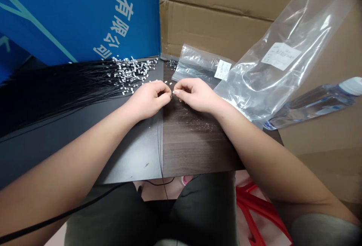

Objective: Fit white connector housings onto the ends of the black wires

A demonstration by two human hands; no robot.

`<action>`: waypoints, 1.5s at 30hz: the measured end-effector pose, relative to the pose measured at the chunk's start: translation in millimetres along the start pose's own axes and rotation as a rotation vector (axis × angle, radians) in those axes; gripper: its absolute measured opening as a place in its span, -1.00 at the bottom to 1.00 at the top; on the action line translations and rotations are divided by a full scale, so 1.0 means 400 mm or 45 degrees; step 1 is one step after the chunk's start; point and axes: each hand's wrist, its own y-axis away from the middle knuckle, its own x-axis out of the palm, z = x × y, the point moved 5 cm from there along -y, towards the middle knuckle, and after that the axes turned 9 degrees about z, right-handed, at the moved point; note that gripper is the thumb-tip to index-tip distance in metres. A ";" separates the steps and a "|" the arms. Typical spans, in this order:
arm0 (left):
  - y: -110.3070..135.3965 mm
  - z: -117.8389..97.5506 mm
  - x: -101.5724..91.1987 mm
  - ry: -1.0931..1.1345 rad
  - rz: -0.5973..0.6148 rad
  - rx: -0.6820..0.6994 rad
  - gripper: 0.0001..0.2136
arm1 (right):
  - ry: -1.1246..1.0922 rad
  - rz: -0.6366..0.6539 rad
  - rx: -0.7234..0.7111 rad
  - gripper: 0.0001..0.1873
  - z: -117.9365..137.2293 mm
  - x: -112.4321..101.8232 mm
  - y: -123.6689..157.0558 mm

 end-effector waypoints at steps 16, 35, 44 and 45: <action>0.000 0.002 0.003 0.013 -0.012 0.002 -0.80 | 0.022 -0.002 0.001 -0.86 -0.001 0.000 -0.002; -0.003 0.007 0.003 0.016 -0.013 -0.028 -0.79 | 0.036 0.011 -0.022 -0.87 -0.003 0.007 -0.005; -0.001 0.003 0.001 0.019 -0.026 -0.061 -0.79 | 0.044 0.008 -0.027 -0.87 0.004 0.011 -0.005; 0.000 0.002 0.001 0.021 -0.032 -0.067 -0.79 | 0.042 0.010 -0.018 -0.87 0.004 0.010 -0.005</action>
